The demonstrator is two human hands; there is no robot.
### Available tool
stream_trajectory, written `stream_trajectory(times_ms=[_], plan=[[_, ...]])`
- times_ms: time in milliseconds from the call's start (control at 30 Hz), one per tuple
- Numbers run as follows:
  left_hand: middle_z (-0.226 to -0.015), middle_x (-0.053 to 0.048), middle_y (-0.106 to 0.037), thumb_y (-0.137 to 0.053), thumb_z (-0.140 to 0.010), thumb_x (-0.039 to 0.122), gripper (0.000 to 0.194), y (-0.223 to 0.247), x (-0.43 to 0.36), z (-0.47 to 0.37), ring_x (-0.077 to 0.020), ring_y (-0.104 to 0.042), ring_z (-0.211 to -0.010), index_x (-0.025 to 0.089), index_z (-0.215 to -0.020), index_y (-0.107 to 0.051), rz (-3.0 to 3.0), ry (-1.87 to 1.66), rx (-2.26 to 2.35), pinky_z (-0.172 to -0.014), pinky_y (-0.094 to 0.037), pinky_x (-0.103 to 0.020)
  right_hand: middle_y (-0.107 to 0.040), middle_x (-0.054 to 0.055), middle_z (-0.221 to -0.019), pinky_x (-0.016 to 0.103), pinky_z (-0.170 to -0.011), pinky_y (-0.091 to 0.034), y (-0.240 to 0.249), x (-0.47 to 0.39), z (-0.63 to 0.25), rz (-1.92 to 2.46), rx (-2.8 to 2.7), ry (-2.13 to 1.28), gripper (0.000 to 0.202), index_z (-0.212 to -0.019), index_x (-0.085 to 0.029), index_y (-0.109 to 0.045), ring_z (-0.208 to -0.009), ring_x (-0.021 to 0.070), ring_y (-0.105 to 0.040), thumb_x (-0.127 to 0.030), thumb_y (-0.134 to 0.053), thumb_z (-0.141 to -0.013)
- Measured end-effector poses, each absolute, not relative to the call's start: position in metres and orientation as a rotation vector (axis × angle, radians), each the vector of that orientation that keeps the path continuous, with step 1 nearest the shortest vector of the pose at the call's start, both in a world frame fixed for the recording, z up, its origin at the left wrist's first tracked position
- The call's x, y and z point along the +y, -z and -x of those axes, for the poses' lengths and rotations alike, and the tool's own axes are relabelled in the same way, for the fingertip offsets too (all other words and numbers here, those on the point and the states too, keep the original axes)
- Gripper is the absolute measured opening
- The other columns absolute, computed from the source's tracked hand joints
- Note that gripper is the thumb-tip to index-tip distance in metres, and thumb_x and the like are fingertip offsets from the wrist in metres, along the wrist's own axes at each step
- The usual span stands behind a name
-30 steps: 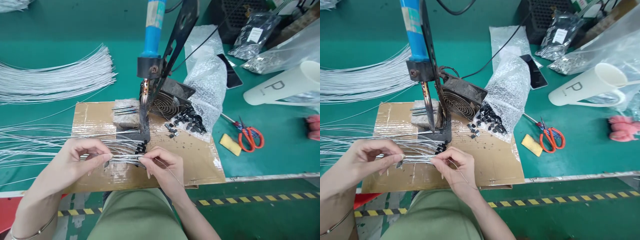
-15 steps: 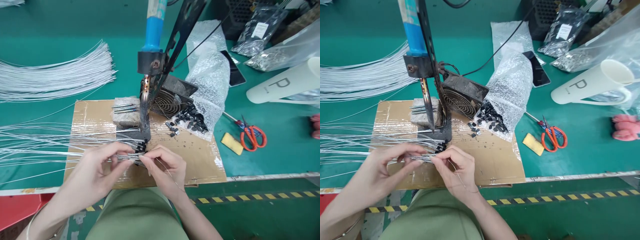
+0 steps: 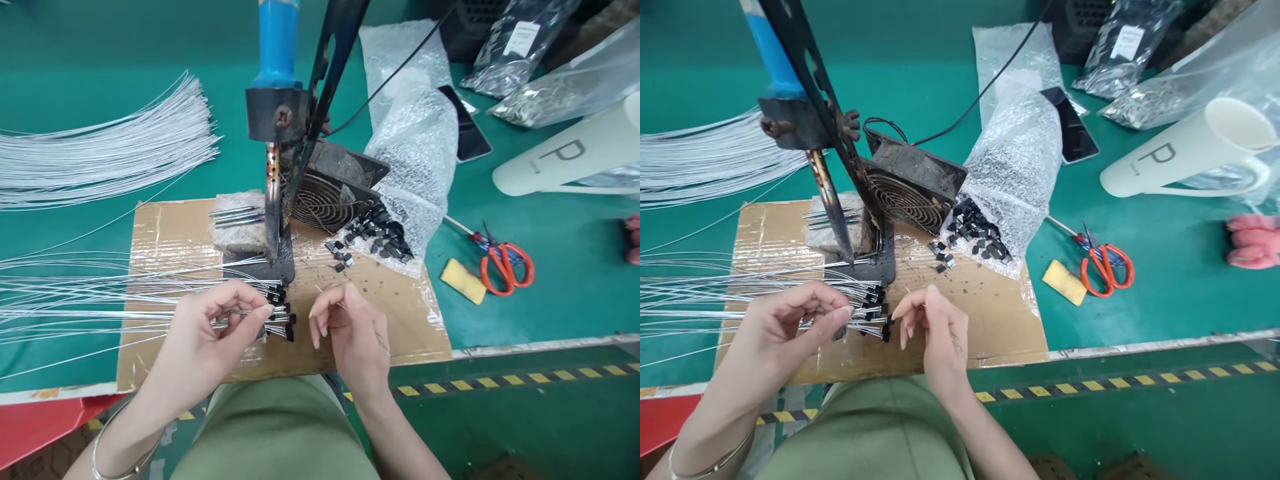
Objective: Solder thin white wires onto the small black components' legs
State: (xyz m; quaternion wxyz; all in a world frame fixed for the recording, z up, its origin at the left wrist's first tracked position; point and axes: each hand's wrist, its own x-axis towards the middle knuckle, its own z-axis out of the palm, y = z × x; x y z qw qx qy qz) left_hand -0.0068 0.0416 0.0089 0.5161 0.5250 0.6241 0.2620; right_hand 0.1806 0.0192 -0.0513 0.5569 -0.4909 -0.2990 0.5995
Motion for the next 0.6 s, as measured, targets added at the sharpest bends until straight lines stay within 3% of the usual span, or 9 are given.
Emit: stream_trajectory(times_ms=[233,600], plan=[[-0.071,0.0,-0.066,-0.072,-0.089,0.03,0.013,-0.013,0.04,0.0,-0.0136,-0.054,-0.066,0.021,-0.079,-0.074,-1.164,-0.681,1.513,-0.058,-0.039,-0.025,-0.069,0.001,-0.073,0.024,-0.05,-0.048,0.042,0.022,-0.171,1.174,-0.949,-1.414,0.017,-0.095,-0.026,-0.087,-0.053,0.0101,-0.058,-0.031,-0.071,-0.098],[-0.075,-0.002,-0.071,-0.07,-0.093,0.034,0.015,-0.004,0.035,0.006,-0.0148,-0.059,-0.066,0.021,-0.088,-0.075,-1.267,-0.666,1.523,-0.055,-0.039,-0.025,-0.069,0.0,-0.068,0.021,-0.044,-0.046,0.043,0.022,-0.16,1.074,-0.692,-1.599,0.007,-0.09,-0.027,-0.089,-0.05,0.0081,-0.054,-0.027,-0.083,-0.087]])
